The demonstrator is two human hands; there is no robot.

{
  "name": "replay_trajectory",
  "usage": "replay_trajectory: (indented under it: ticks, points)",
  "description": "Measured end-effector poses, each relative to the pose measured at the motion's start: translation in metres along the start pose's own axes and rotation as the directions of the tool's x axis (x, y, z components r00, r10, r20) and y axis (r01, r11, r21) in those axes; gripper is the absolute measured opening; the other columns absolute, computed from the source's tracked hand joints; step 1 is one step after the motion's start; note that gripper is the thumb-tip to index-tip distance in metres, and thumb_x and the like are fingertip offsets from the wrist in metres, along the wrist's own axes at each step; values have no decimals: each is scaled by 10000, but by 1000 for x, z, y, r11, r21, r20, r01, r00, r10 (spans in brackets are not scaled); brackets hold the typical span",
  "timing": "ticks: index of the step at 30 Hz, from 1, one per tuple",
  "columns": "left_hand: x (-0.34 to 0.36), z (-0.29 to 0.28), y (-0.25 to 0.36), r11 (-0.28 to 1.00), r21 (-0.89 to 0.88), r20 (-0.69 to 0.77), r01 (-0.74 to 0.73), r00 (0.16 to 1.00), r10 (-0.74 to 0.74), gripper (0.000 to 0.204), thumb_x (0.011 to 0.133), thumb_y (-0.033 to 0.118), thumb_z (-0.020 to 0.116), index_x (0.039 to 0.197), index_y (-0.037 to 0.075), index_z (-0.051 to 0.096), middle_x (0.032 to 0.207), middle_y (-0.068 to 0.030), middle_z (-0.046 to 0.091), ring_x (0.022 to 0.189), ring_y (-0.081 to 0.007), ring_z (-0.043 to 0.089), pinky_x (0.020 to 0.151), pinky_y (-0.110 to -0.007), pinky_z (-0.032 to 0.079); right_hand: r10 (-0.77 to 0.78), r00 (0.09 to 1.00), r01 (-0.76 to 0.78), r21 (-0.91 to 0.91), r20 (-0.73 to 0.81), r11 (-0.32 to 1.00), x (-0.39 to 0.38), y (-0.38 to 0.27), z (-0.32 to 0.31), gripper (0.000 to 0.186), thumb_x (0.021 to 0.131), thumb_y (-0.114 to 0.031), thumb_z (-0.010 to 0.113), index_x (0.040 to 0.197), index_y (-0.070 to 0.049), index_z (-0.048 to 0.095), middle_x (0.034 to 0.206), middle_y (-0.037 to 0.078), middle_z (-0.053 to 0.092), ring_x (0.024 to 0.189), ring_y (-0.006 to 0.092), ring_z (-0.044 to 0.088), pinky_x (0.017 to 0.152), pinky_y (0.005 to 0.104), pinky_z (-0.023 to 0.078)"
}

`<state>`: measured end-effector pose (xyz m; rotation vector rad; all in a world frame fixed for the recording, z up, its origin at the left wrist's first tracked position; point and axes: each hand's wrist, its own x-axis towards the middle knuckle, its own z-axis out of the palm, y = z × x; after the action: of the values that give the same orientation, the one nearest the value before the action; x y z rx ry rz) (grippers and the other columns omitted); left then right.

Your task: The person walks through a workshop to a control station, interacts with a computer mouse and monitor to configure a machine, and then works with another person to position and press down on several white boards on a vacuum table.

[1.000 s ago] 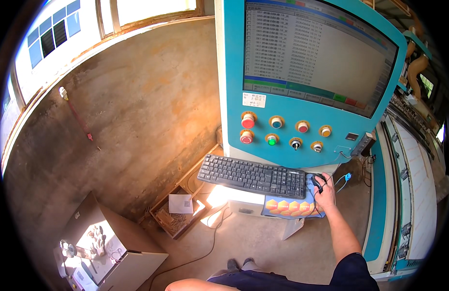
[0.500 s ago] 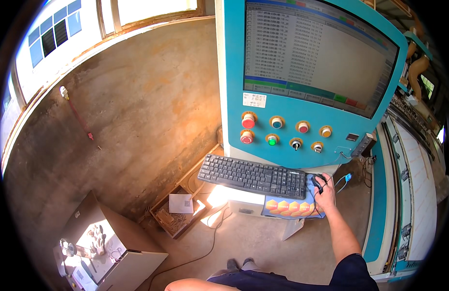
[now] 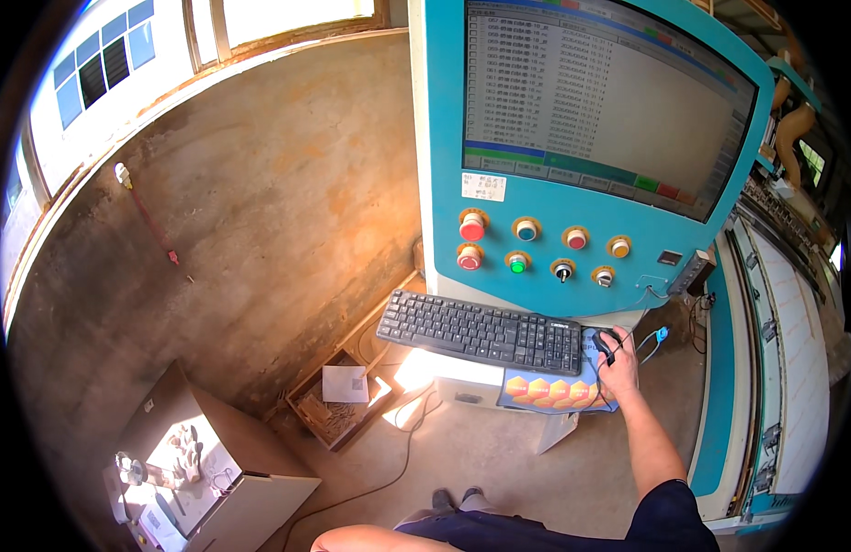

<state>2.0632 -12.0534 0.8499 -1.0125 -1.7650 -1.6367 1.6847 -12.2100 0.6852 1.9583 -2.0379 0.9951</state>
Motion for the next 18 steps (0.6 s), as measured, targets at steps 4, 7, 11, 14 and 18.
replay_trajectory:
  ticks: [4, 7, 11, 14, 18]
  points:
    - [-10, 8, -17, 989, 72, 12, -131, 991, 131, 329, 791, 449, 772, 675, 169, 643, 615, 16, 610, 539, -223, 606, 457, -340, 452, -21, 1000, 21, 17, -18, 1000, 1, -2, 2, 395, 727, -48, 638, 1121, -74, 653, 1283, 198, 519, 1155, 390, 538, 984, 419, 466]
    - [-2, -2, -7, 982, 72, 45, -175, 984, 172, 328, 792, 447, 771, 680, 167, 643, 614, 15, 608, 538, -223, 606, 457, -339, 452, -23, 1000, 24, 16, -13, 1000, 1, -2, 1, 392, 727, -45, 637, 1117, -74, 654, 1280, 198, 521, 1147, 389, 543, 979, 418, 469]
    - [-8, 7, -18, 993, -54, -19, -104, 995, 103, 325, 793, 436, 774, 682, 162, 639, 606, 13, 599, 531, -225, 600, 456, -340, 448, -26, 999, 27, 16, -23, 1000, 1, -2, 1, 392, 727, -44, 639, 1117, -76, 654, 1278, 194, 523, 1142, 385, 548, 974, 419, 473]
    - [-9, 7, -14, 998, -30, -9, -51, 999, 51, 322, 796, 423, 775, 680, 158, 634, 604, 14, 594, 530, -224, 596, 456, -341, 444, 15, 1000, -15, 7, 12, 1000, -1, 1, 0, 391, 741, -79, 650, 1131, -105, 659, 1311, 163, 507, 1173, 365, 528, 992, 399, 462]
    - [-5, 6, -18, 986, -48, -56, -158, 986, 155, 319, 804, 409, 771, 671, 154, 632, 611, 15, 596, 531, -217, 595, 456, -337, 442, 9, 1000, -9, -5, 3, 1000, 0, -2, 1, 398, 741, -90, 654, 1139, -110, 658, 1312, 148, 509, 1166, 355, 535, 979, 395, 469]
